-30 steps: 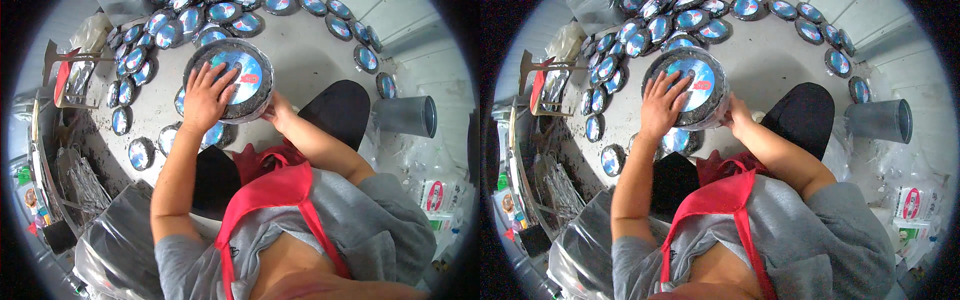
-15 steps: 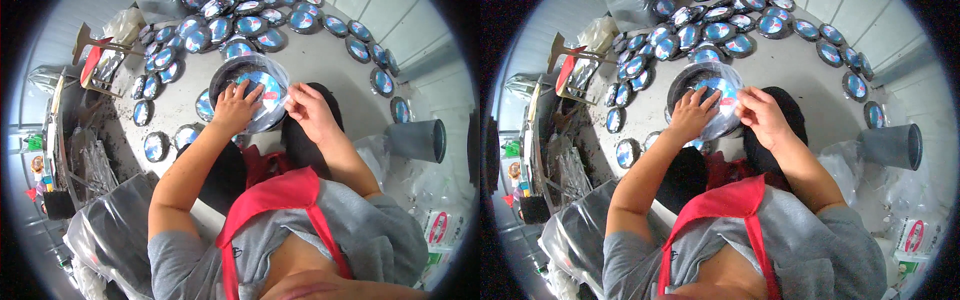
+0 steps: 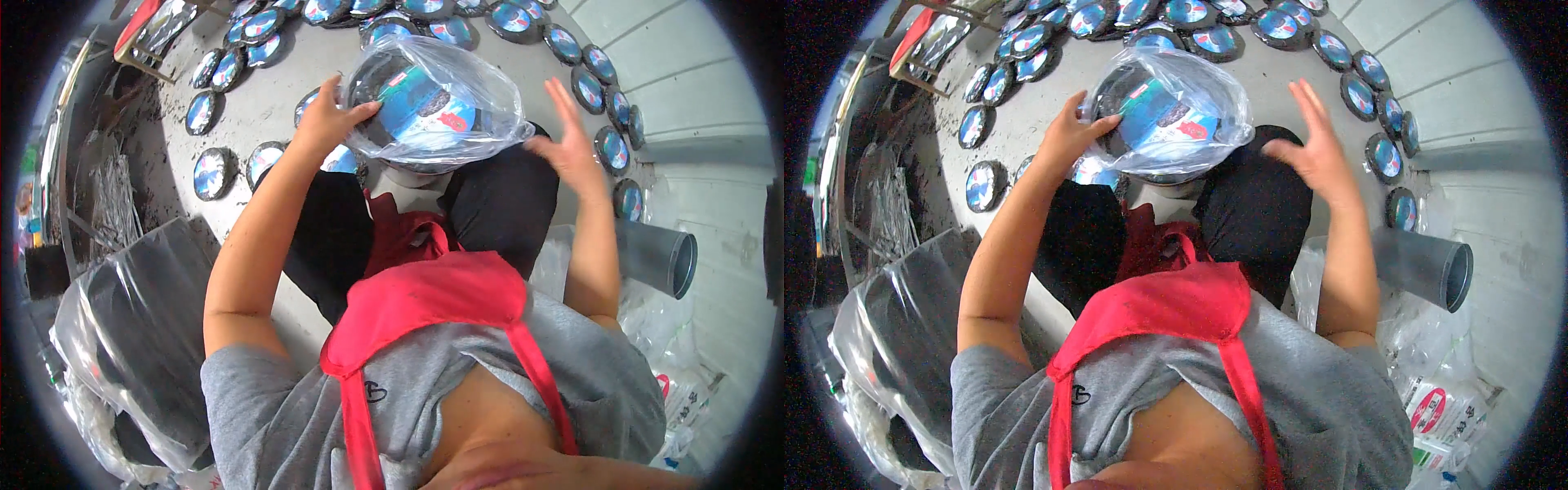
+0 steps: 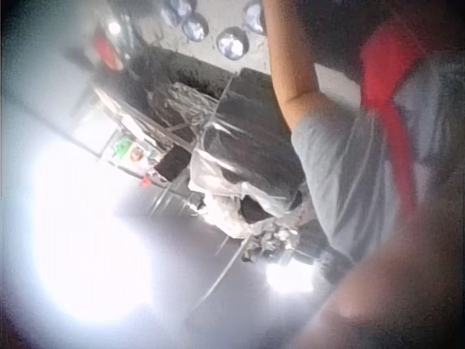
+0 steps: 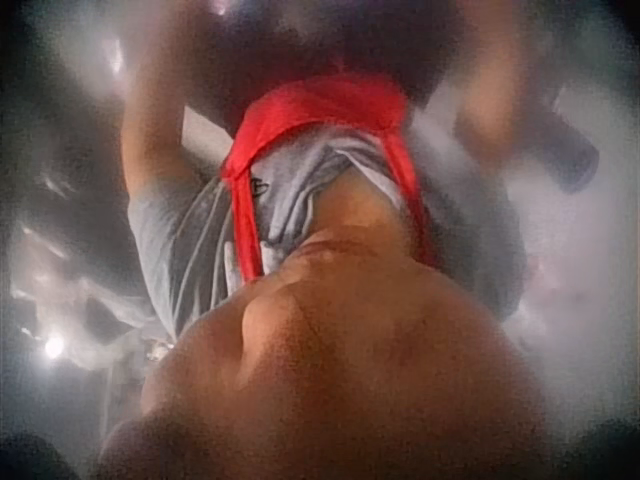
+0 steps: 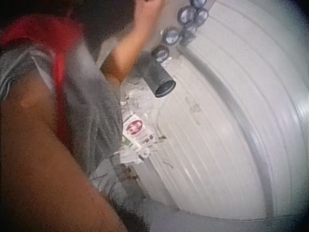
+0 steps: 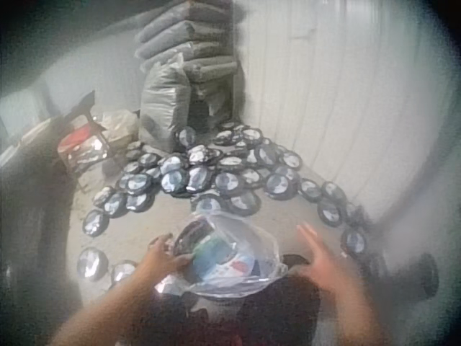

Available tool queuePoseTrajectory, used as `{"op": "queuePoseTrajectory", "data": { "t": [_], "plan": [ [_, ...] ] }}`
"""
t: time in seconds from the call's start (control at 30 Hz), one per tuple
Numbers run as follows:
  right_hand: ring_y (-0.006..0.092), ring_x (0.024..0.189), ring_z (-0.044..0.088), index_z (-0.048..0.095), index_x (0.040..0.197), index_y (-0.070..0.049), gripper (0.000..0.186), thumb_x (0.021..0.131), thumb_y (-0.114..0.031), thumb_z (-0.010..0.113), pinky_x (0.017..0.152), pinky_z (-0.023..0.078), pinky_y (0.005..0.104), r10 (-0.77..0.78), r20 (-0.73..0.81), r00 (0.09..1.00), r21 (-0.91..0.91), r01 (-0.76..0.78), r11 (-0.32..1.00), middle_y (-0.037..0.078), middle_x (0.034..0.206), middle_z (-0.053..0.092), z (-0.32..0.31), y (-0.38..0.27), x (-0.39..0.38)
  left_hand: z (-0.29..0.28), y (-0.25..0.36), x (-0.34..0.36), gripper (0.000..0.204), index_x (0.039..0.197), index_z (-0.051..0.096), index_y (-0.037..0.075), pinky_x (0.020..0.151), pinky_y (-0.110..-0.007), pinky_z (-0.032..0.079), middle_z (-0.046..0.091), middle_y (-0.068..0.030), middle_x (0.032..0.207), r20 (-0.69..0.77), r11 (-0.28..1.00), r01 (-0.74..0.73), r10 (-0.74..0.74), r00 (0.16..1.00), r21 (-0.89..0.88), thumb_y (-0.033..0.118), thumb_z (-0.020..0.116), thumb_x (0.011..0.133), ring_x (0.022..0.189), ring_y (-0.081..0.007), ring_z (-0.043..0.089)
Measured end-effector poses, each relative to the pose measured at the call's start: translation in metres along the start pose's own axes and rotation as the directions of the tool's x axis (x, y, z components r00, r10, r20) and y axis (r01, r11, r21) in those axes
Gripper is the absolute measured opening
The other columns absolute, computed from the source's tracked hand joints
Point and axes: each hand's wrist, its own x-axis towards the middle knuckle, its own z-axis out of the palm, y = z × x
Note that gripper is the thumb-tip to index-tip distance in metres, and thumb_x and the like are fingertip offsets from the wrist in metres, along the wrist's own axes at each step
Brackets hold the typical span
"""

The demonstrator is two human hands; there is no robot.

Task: The person takes a plastic bag from a yellow sack, fits it inside a small grey container, and then places a stack of wrapped circular tea cakes into the bag before tying it closed.

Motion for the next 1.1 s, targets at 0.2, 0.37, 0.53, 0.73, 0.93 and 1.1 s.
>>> {"op": "queuePoseTrajectory", "data": {
  "t": [0.2, 0.37, 0.53, 0.73, 0.93, 1.1],
  "plan": [
    [0.0407, 0.153, 0.022, 0.039, 0.154, -0.003, 0.109, 0.070, -0.058, 0.084, 0.124, 0.019, 0.0547, -0.185, 0.209, 0.960, -0.172, 0.222, 0.960, 0.026, 0.164, 0.023, 0.085, -0.088, 0.035, -0.018, -0.011, 0.003, 0.049, 0.117, 0.063, 0.000, 0.077, -0.037, 0.053, 0.070, -0.0151, 0.098, 0.007, 0.994, 0.038, -0.037, 0.999, -0.102, 0.031, 0.081, 0.083, 0.086, -0.0248, 0.068],
    [0.0395, 0.145, 0.038, 0.056, 0.143, -0.016, 0.051, 0.098, -0.038, 0.062, 0.122, 0.025, 0.0530, -0.383, 0.262, 0.886, -0.117, 0.423, 0.899, 0.016, 0.157, 0.042, 0.148, -0.083, 0.051, -0.050, 0.077, -0.013, 0.019, 0.107, 0.063, 0.004, 0.062, -0.030, 0.051, 0.062, -0.0071, 0.079, -0.157, 0.883, -0.436, 0.411, 0.898, -0.177, 0.016, 0.068, 0.094, 0.067, -0.0158, 0.062],
    [0.0268, 0.107, 0.064, 0.065, 0.117, 0.000, 0.024, 0.099, -0.015, 0.061, 0.096, 0.050, 0.0392, 0.071, 0.447, 0.892, 0.481, -0.307, 0.821, 0.013, 0.114, 0.068, 0.132, -0.144, 0.052, -0.091, 0.046, 0.010, 0.028, 0.116, 0.066, 0.006, 0.077, -0.030, 0.053, 0.068, -0.0017, 0.094, -0.082, 0.596, -0.339, 0.415, 0.906, -0.728, 0.030, 0.058, 0.104, 0.084, -0.0098, 0.062],
    [0.0250, 0.108, 0.065, 0.064, 0.121, 0.000, 0.025, 0.096, -0.004, 0.064, 0.092, 0.055, 0.0402, -0.201, -0.229, 0.952, 0.379, 0.278, 0.883, 0.016, 0.119, 0.068, 0.087, -0.130, 0.056, -0.014, -0.015, 0.048, 0.078, 0.148, 0.053, 0.009, 0.115, -0.043, 0.035, 0.055, -0.0135, 0.148, 0.208, 0.522, 0.162, 0.031, 0.978, -0.838, 0.069, 0.040, 0.101, 0.138, -0.0278, 0.047],
    [0.0336, 0.105, 0.066, 0.061, 0.125, 0.000, 0.033, 0.102, -0.024, 0.059, 0.091, 0.056, 0.0465, 0.112, -0.374, 0.921, 0.862, 0.300, 0.410, 0.017, 0.116, 0.067, -0.074, -0.242, 0.115, -0.007, -0.023, 0.021, 0.068, 0.143, 0.058, 0.004, 0.109, -0.034, 0.041, 0.062, -0.0117, 0.138, 0.227, 0.198, 0.218, 0.022, 0.974, -0.956, 0.058, 0.035, 0.107, 0.126, -0.0220, 0.057],
    [0.0349, 0.108, 0.065, 0.057, 0.131, 0.000, 0.043, 0.105, -0.034, 0.053, 0.098, 0.053, 0.0509, 0.275, -0.713, 0.645, 0.549, 0.268, 0.792, 0.019, 0.119, 0.066, -0.155, -0.210, 0.138, 0.015, -0.041, 0.036, 0.051, 0.126, 0.070, 0.002, 0.101, -0.030, 0.045, 0.070, -0.0080, 0.123, 0.155, 0.202, 0.146, 0.034, 0.987, -0.968, 0.042, 0.044, 0.108, 0.113, -0.0169, 0.063]
  ]
}}
